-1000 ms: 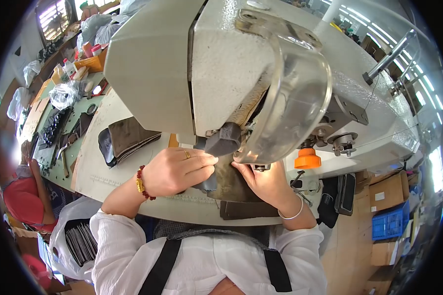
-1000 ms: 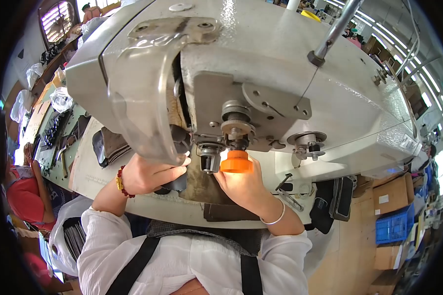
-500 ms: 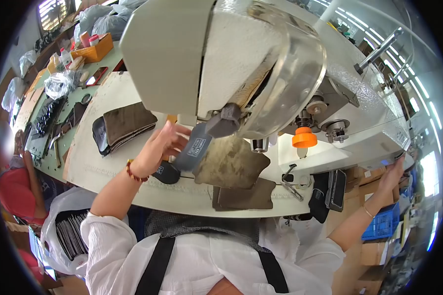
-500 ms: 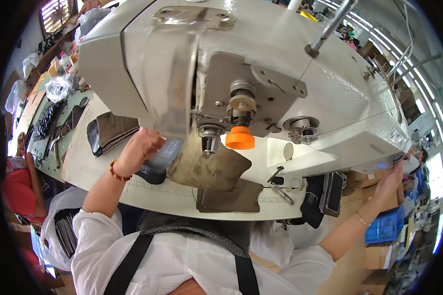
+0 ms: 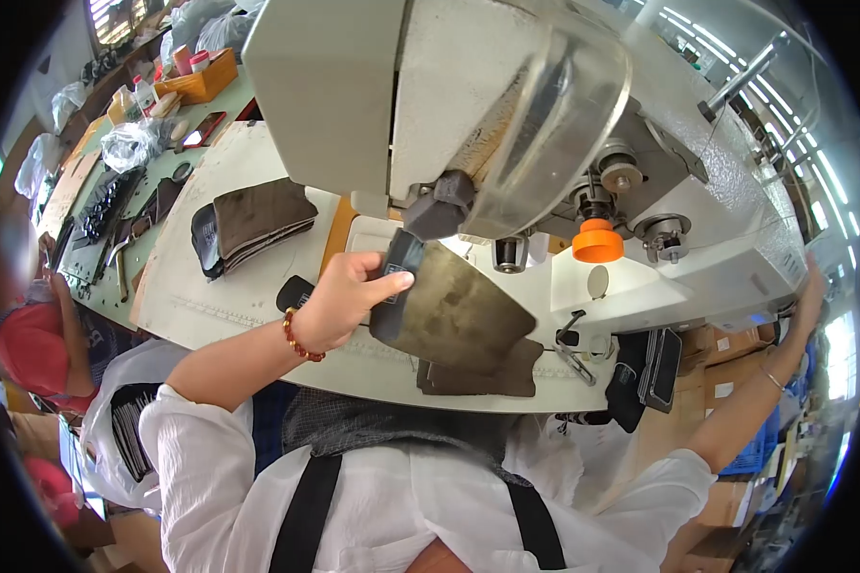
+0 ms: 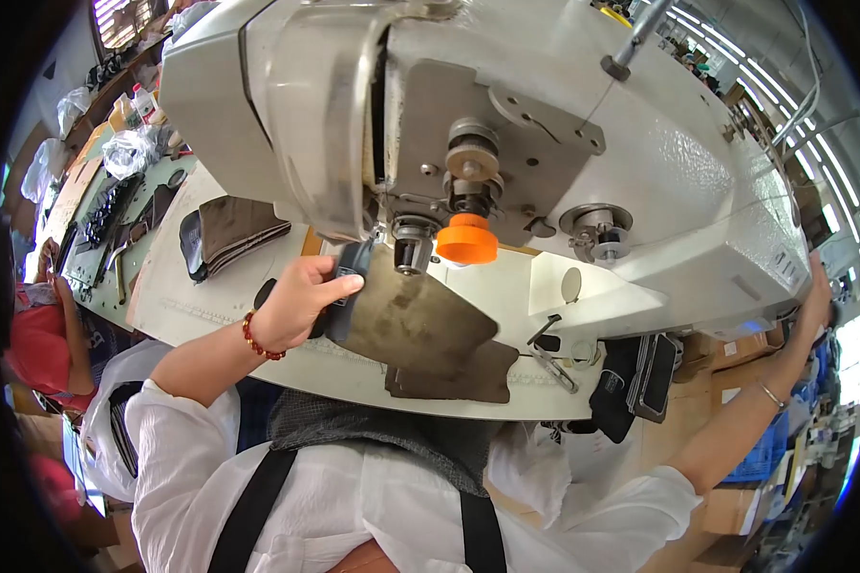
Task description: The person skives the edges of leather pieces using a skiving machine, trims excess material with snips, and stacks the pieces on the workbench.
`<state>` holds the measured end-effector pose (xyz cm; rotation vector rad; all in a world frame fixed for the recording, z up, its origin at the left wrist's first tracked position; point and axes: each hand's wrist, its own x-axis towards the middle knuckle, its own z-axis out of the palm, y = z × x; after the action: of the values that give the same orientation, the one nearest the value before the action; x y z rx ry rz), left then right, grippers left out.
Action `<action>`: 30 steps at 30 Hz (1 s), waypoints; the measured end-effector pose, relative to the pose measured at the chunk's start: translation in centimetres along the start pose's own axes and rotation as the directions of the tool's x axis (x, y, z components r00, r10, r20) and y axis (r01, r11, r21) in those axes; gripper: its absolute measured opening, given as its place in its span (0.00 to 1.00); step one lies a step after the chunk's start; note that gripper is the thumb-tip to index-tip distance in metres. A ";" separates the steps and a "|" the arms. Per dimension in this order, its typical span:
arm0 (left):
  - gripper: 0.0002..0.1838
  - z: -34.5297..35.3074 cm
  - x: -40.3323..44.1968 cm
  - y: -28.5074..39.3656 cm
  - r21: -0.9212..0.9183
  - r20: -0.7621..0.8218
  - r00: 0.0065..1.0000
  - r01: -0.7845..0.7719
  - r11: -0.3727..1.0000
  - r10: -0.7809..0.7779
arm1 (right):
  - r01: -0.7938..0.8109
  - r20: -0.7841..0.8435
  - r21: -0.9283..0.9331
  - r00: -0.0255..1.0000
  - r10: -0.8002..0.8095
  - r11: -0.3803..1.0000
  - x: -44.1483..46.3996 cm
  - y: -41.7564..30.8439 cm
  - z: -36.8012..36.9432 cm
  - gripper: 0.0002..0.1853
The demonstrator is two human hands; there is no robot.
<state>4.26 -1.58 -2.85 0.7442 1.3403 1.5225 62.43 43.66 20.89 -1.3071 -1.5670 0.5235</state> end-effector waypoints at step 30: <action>0.20 0.4 -3.9 0.8 0.863 0.376 0.460 -0.489 -0.124 0.804 | 0.588 0.458 -0.578 0.808 -0.371 0.566 -40.2 8.3 25.1 0.15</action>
<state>5.86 -5.00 -1.46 2.4376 2.3238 1.4146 41.66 16.14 -12.67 -1.2571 -2.4245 -0.3164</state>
